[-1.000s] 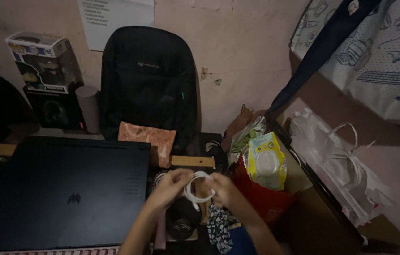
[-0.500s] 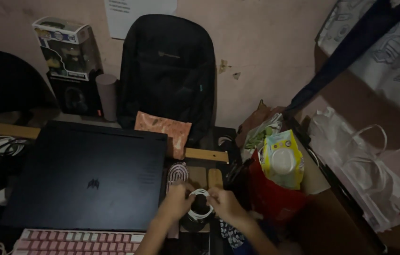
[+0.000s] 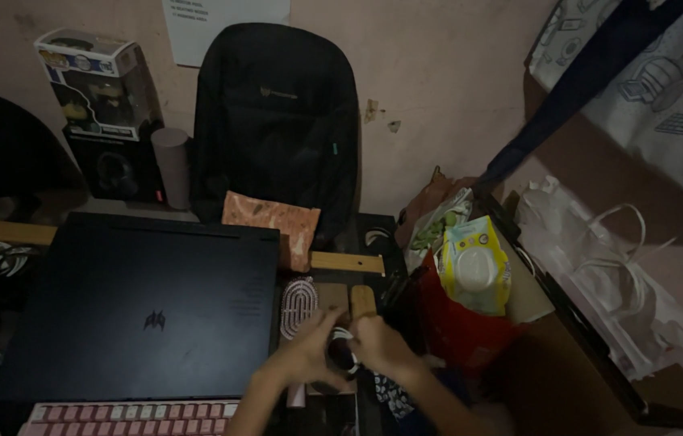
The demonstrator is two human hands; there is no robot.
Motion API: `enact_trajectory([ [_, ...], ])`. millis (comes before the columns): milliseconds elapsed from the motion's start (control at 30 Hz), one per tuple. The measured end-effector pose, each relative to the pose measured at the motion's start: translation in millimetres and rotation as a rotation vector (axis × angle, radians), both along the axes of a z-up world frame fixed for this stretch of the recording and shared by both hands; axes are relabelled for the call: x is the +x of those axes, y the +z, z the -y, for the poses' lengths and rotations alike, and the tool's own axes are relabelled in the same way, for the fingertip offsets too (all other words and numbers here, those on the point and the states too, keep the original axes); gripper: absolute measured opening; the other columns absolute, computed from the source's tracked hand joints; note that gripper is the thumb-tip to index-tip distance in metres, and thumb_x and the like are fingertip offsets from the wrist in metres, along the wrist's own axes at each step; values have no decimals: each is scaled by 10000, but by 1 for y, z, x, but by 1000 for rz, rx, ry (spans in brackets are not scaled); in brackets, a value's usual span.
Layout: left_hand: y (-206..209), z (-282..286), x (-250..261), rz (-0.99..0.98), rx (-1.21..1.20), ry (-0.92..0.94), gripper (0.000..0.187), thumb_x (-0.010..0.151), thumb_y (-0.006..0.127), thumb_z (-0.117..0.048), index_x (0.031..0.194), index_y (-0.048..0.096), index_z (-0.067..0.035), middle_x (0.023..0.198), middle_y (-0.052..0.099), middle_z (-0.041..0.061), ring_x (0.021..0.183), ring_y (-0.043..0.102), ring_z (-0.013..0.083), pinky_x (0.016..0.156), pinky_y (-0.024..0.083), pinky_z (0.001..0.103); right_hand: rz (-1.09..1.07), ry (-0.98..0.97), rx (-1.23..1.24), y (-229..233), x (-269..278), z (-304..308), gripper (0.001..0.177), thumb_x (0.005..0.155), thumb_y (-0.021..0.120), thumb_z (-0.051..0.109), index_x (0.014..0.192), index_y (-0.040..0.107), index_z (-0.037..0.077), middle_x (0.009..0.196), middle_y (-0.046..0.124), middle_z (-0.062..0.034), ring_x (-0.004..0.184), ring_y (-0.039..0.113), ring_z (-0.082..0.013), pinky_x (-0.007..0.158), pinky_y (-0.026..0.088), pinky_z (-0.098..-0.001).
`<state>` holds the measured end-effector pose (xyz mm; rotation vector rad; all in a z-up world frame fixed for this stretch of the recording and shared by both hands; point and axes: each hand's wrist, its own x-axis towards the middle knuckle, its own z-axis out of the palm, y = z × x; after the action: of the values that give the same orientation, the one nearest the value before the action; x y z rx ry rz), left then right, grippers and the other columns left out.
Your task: The recorder is unboxing and organizing phone cases and accessories.
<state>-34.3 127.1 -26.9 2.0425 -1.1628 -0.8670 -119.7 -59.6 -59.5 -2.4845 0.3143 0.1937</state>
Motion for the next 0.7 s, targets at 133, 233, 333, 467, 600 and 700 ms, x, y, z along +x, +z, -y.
enact_trajectory([
  [133, -21, 4, -1, 1, -33, -72, 1420, 521, 992, -204, 1619, 93, -193, 1535, 341, 138, 1481, 289, 336, 1223, 294, 431, -133, 29, -125, -8, 5, -16, 157, 870, 718, 117, 902, 729, -36, 830, 721, -199, 753, 724, -300, 661, 569, -408],
  [233, -52, 11, 2, -24, -71, -18, 1379, 524, 984, -122, 1621, 149, -164, 1586, 320, 121, 1501, 271, 331, 1220, 294, 425, -39, 42, -305, -22, 5, -20, 155, 895, 687, 82, 904, 720, -70, 864, 698, -271, 795, 711, -374, 688, 577, -448],
  [333, -74, 13, 4, 55, -122, -4, 1306, 522, 980, -113, 1582, 218, -94, 1575, 358, 123, 1506, 307, 302, 1230, 311, 382, -113, 26, -391, -18, 5, -26, 135, 885, 656, 38, 897, 737, -68, 867, 694, -271, 785, 729, -359, 696, 596, -437],
  [467, -65, 11, 0, 27, -161, 42, 1195, 564, 977, -127, 1546, 294, -108, 1531, 412, 105, 1462, 360, 290, 1215, 321, 363, 39, -118, -216, 24, -14, -43, 250, 897, 642, 73, 1130, 676, -13, 1011, 705, -249, 881, 711, -348, 768, 576, -429],
  [600, -59, 11, 2, -79, -331, 171, 1125, 536, 974, -114, 1490, 379, -82, 1409, 542, 126, 1365, 516, 284, 1160, 410, 346, 226, -188, -57, -25, -40, 7, 219, 979, 558, 131, 1107, 703, 28, 1076, 755, -155, 995, 707, -239, 914, 567, -351],
  [700, -48, 20, 11, -77, -364, 215, 1094, 528, 988, -135, 1456, 412, -64, 1393, 562, 123, 1342, 534, 288, 1130, 428, 353, -238, -341, -199, -30, -50, 35, 260, 950, 561, 63, 1191, 621, -15, 1182, 664, -202, 1100, 645, -300, 981, 525, -386],
])
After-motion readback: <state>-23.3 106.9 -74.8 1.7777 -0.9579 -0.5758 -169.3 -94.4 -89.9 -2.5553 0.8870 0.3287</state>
